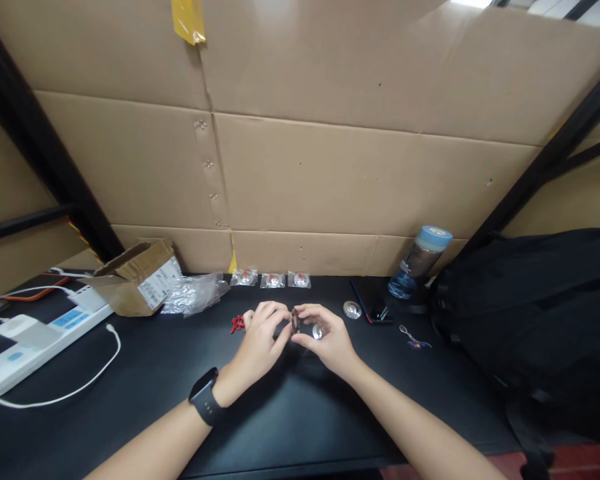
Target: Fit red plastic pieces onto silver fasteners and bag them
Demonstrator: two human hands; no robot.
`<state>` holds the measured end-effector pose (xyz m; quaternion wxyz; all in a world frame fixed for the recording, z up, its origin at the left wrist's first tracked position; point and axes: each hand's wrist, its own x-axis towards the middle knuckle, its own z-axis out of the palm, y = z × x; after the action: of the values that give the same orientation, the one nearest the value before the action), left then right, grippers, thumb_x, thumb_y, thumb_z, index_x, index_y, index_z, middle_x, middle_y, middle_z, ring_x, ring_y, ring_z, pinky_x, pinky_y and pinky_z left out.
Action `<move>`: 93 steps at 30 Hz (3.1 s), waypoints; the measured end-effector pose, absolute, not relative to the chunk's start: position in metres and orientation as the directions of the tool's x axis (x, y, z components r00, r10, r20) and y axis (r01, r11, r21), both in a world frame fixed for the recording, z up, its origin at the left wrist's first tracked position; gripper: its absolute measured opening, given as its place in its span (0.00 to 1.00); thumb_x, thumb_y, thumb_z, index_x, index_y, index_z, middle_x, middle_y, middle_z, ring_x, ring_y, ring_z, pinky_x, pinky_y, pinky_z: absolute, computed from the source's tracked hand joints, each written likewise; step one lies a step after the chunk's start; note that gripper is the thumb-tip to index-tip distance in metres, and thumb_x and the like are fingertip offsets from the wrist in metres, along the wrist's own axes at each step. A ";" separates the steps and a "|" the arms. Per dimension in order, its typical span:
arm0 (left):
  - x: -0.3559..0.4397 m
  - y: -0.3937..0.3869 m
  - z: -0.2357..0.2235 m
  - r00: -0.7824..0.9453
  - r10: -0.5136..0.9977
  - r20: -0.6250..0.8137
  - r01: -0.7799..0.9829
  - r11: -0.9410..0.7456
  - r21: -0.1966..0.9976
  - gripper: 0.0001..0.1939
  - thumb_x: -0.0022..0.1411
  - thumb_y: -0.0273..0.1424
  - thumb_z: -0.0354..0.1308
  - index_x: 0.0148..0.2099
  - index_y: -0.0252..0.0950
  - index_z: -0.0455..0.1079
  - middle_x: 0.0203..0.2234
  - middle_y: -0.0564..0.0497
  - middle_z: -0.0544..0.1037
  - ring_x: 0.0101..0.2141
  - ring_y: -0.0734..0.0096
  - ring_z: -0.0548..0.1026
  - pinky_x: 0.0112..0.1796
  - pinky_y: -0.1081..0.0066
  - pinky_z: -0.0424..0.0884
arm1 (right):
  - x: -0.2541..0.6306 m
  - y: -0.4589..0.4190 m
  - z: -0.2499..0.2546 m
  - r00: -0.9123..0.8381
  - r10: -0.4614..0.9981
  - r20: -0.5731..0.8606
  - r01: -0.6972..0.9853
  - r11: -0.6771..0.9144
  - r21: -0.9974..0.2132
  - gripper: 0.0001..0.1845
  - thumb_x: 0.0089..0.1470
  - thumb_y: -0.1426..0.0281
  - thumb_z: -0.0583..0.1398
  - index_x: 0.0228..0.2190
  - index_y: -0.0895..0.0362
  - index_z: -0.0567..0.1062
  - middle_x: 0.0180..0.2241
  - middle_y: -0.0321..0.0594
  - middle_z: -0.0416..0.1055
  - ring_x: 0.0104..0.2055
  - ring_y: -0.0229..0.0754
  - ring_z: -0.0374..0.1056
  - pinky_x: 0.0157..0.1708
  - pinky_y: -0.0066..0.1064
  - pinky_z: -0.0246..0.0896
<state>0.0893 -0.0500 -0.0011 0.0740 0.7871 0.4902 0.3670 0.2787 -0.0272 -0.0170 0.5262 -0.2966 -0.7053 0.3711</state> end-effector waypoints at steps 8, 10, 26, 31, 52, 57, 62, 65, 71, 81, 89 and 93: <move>0.090 -0.051 -0.001 0.246 0.803 0.542 0.710 -0.530 0.463 0.06 0.69 0.29 0.55 0.40 0.41 0.73 0.42 0.50 0.79 0.48 0.60 0.71 0.43 0.60 0.55 | 0.279 -0.028 -0.016 -0.278 0.818 0.504 0.041 0.534 -0.844 0.20 0.46 0.64 0.74 0.41 0.52 0.77 0.49 0.46 0.77 0.50 0.49 0.74 0.49 0.40 0.70; 0.090 -0.052 -0.002 0.228 0.785 0.577 0.717 -0.536 0.446 0.05 0.68 0.29 0.55 0.39 0.40 0.73 0.41 0.50 0.80 0.47 0.60 0.71 0.43 0.60 0.55 | 0.278 -0.028 -0.016 -0.268 0.827 0.494 0.037 0.521 -0.853 0.21 0.45 0.64 0.74 0.41 0.52 0.77 0.48 0.45 0.77 0.50 0.49 0.74 0.49 0.40 0.69; 0.088 -0.049 -0.005 0.296 0.740 0.604 0.745 -0.575 0.339 0.10 0.73 0.29 0.50 0.41 0.39 0.72 0.41 0.48 0.80 0.47 0.60 0.70 0.42 0.59 0.52 | 0.276 -0.026 -0.023 -0.232 0.874 0.427 -0.077 0.421 -0.904 0.22 0.40 0.65 0.76 0.37 0.54 0.77 0.46 0.45 0.79 0.46 0.48 0.77 0.49 0.40 0.72; 0.090 -0.049 -0.005 0.288 0.814 0.505 0.727 -0.529 0.438 0.12 0.73 0.30 0.49 0.39 0.39 0.71 0.40 0.48 0.79 0.46 0.61 0.69 0.41 0.60 0.54 | 0.277 -0.025 -0.023 -0.261 0.848 0.461 -0.048 0.466 -0.884 0.20 0.41 0.63 0.76 0.35 0.54 0.77 0.46 0.45 0.79 0.49 0.49 0.76 0.51 0.41 0.71; 0.090 -0.049 -0.006 0.341 0.800 0.494 0.784 -0.532 0.320 0.10 0.73 0.30 0.49 0.42 0.39 0.72 0.41 0.48 0.79 0.47 0.60 0.67 0.42 0.60 0.52 | 0.293 -0.024 -0.017 -0.537 0.589 0.604 0.546 0.788 -0.284 0.11 0.65 0.71 0.56 0.43 0.52 0.78 0.42 0.43 0.81 0.42 0.46 0.78 0.40 0.37 0.66; 0.091 -0.049 -0.004 0.341 0.806 0.484 0.769 -0.535 0.349 0.09 0.73 0.31 0.50 0.41 0.39 0.71 0.41 0.49 0.79 0.47 0.61 0.68 0.42 0.60 0.53 | 0.291 -0.025 -0.015 -0.521 0.594 0.613 0.573 0.775 -0.265 0.09 0.62 0.71 0.57 0.38 0.53 0.78 0.37 0.42 0.81 0.37 0.44 0.76 0.39 0.36 0.64; 0.089 -0.053 0.003 0.313 0.816 0.487 0.749 -0.527 0.401 0.10 0.65 0.32 0.59 0.50 0.43 0.70 0.48 0.50 0.76 0.51 0.59 0.69 0.45 0.61 0.55 | 0.291 -0.024 -0.014 -0.418 0.679 0.604 0.560 0.716 -0.417 0.07 0.58 0.72 0.59 0.34 0.53 0.78 0.30 0.39 0.78 0.30 0.42 0.73 0.34 0.32 0.66; 0.089 -0.054 0.006 0.330 0.810 0.484 0.736 -0.542 0.405 0.27 0.57 0.32 0.66 0.58 0.44 0.65 0.55 0.47 0.72 0.56 0.54 0.67 0.49 0.60 0.56 | 0.291 -0.024 -0.011 -0.368 0.731 0.575 0.515 0.675 -0.528 0.06 0.56 0.73 0.60 0.32 0.53 0.78 0.27 0.37 0.76 0.28 0.41 0.71 0.32 0.32 0.66; 0.092 -0.055 0.003 0.331 0.814 0.477 0.718 -0.546 0.433 0.20 0.61 0.31 0.62 0.55 0.44 0.66 0.53 0.48 0.75 0.55 0.57 0.69 0.48 0.62 0.56 | 0.288 -0.025 -0.005 -0.367 0.692 0.622 0.405 0.721 -0.563 0.06 0.54 0.75 0.62 0.32 0.52 0.78 0.41 0.43 0.76 0.44 0.47 0.71 0.47 0.40 0.67; 0.077 -0.044 0.008 0.383 0.819 0.427 0.722 -0.554 0.414 0.18 0.57 0.33 0.65 0.51 0.47 0.72 0.49 0.51 0.79 0.59 0.52 0.65 0.49 0.58 0.54 | 0.297 -0.019 -0.005 -0.399 0.702 0.590 0.460 0.710 -0.533 0.08 0.49 0.78 0.63 0.30 0.52 0.78 0.45 0.44 0.72 0.49 0.50 0.67 0.50 0.44 0.65; 0.080 -0.044 -0.003 0.465 0.822 0.327 0.715 -0.567 0.408 0.18 0.57 0.25 0.60 0.50 0.45 0.72 0.48 0.51 0.79 0.57 0.55 0.66 0.49 0.58 0.55 | 0.301 -0.017 -0.011 -0.504 0.690 0.519 0.464 0.723 -0.512 0.07 0.49 0.78 0.64 0.29 0.54 0.77 0.47 0.43 0.71 0.49 0.47 0.67 0.51 0.42 0.64; 0.082 -0.042 -0.012 0.455 0.826 0.333 0.728 -0.560 0.395 0.09 0.64 0.29 0.58 0.45 0.45 0.75 0.47 0.51 0.78 0.55 0.57 0.67 0.47 0.58 0.56 | 0.301 -0.015 -0.014 -0.567 0.669 0.480 0.464 0.742 -0.484 0.06 0.51 0.77 0.64 0.29 0.54 0.77 0.45 0.42 0.71 0.48 0.46 0.67 0.51 0.41 0.64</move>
<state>0.0825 -0.0424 -0.0125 0.0979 0.8473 0.4587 0.2493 0.3011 -0.0147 -0.0139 0.3327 -0.3249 -0.8718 0.1537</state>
